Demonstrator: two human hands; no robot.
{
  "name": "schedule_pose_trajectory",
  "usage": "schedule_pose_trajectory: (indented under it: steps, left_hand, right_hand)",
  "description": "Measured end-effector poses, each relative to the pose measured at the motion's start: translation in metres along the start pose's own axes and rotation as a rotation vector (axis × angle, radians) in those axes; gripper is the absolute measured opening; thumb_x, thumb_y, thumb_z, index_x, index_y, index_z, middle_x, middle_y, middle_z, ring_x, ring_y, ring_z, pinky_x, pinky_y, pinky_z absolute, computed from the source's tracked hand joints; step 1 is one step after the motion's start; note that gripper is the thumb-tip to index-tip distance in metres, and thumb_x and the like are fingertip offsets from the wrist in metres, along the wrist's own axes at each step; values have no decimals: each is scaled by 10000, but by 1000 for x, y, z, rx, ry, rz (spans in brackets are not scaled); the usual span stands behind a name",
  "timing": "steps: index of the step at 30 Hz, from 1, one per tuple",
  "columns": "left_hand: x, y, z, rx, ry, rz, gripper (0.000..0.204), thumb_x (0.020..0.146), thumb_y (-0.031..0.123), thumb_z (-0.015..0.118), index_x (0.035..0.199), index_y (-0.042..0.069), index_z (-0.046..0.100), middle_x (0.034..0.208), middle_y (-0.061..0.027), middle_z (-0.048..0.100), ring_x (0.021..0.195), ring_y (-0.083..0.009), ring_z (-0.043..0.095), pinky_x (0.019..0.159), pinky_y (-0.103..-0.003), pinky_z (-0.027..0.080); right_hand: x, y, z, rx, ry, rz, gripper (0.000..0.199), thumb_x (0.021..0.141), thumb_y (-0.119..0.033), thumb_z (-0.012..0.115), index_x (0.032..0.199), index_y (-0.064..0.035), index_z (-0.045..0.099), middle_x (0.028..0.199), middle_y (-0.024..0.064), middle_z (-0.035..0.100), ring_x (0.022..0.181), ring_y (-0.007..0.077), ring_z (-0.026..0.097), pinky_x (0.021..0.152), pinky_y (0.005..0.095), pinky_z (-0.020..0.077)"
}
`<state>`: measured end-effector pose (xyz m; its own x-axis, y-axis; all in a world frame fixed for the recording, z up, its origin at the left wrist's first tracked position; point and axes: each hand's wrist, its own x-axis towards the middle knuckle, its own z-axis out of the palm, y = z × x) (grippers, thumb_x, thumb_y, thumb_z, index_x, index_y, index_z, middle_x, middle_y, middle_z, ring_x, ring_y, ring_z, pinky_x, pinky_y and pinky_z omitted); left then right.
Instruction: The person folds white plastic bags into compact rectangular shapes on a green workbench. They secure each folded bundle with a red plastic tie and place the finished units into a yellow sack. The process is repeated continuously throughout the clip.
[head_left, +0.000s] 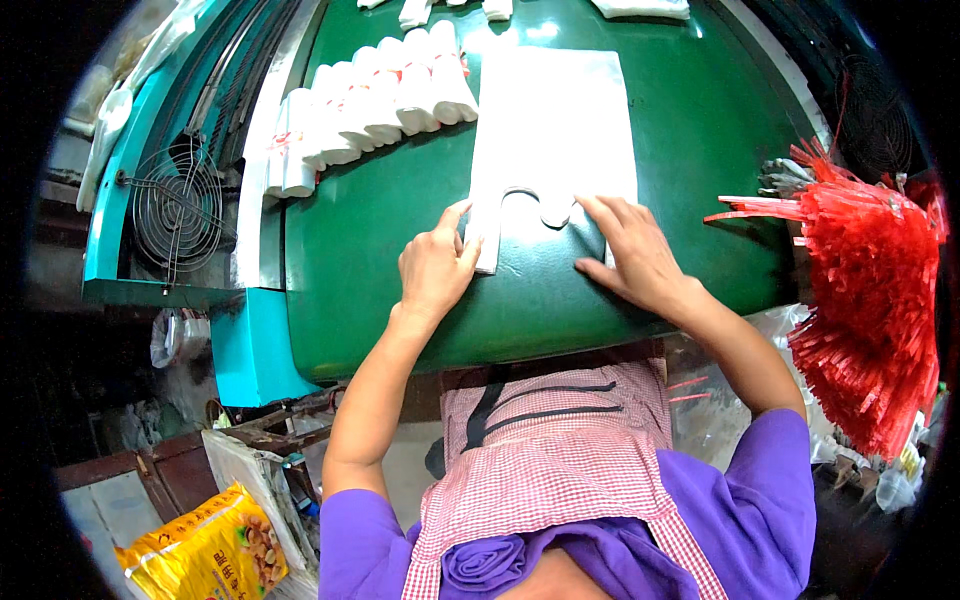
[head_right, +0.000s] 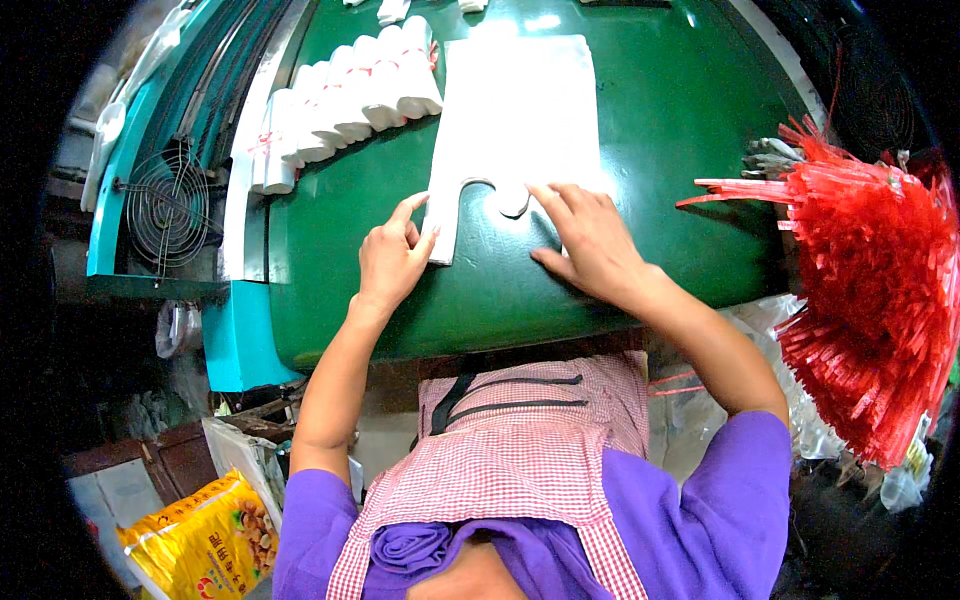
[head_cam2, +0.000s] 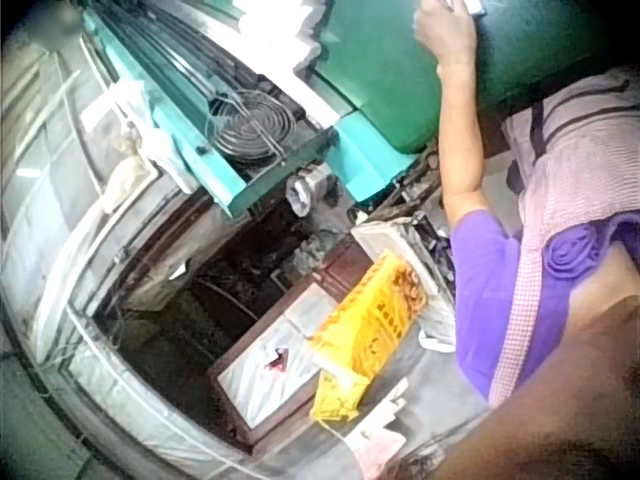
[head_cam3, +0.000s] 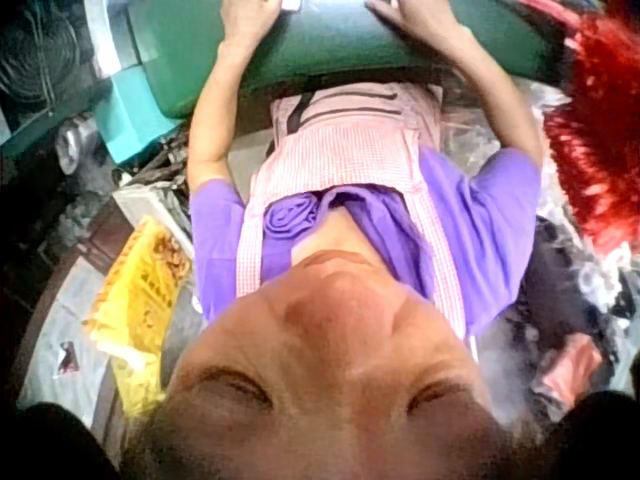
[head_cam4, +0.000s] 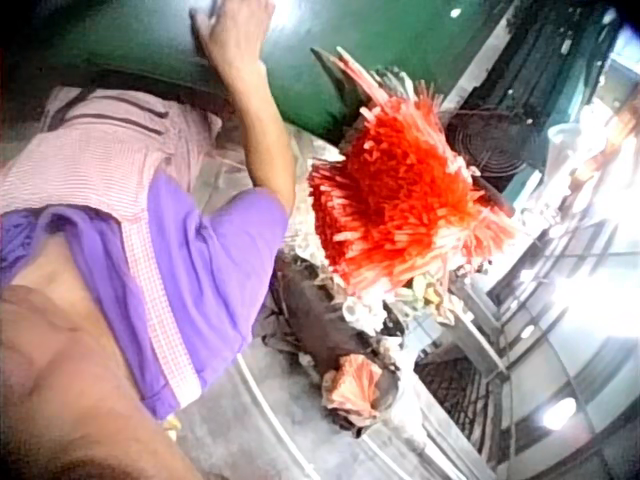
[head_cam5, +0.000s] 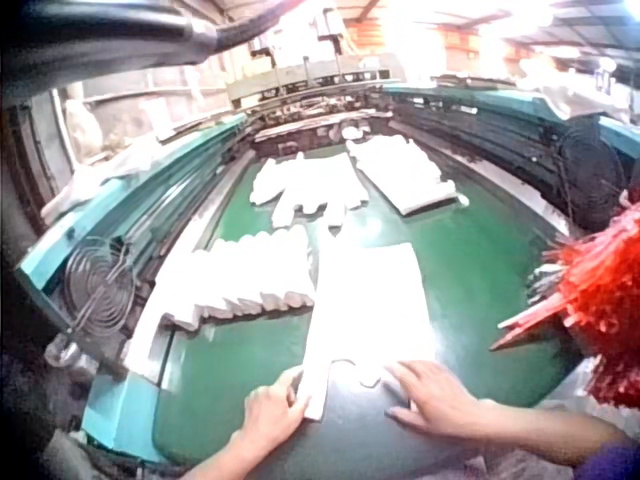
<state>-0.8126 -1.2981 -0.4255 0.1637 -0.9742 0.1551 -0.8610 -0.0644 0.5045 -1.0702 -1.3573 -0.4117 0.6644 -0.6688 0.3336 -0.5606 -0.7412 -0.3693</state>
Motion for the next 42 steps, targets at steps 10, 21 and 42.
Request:
schedule_pose_trajectory:
  steps: [10,21,42]
  left_hand:
    - [66,-11,15,-292,110,27,366,805,150,679,1160,89,617,735,-77,649,622,-197,613,591,-344,487]
    - [-14,-12,-12,-189,-157,530,598,730,332,754,1263,134,566,1457,-155,359,1371,-376,280,1106,-501,249]
    - [-50,-17,-24,-180,-388,770,293,746,-18,626,1007,114,632,1106,-39,667,1159,-250,581,1105,-473,273]
  right_hand:
    - [117,59,39,-42,49,216,207,806,-202,689,905,-44,599,970,150,571,878,341,612,747,440,502]
    - [58,31,6,240,-74,-68,86,804,-18,640,880,21,639,874,144,600,787,314,614,715,366,496]
    - [-109,7,-17,46,-44,-142,384,775,-33,614,1141,-147,613,1339,112,507,1310,304,423,1077,512,291]
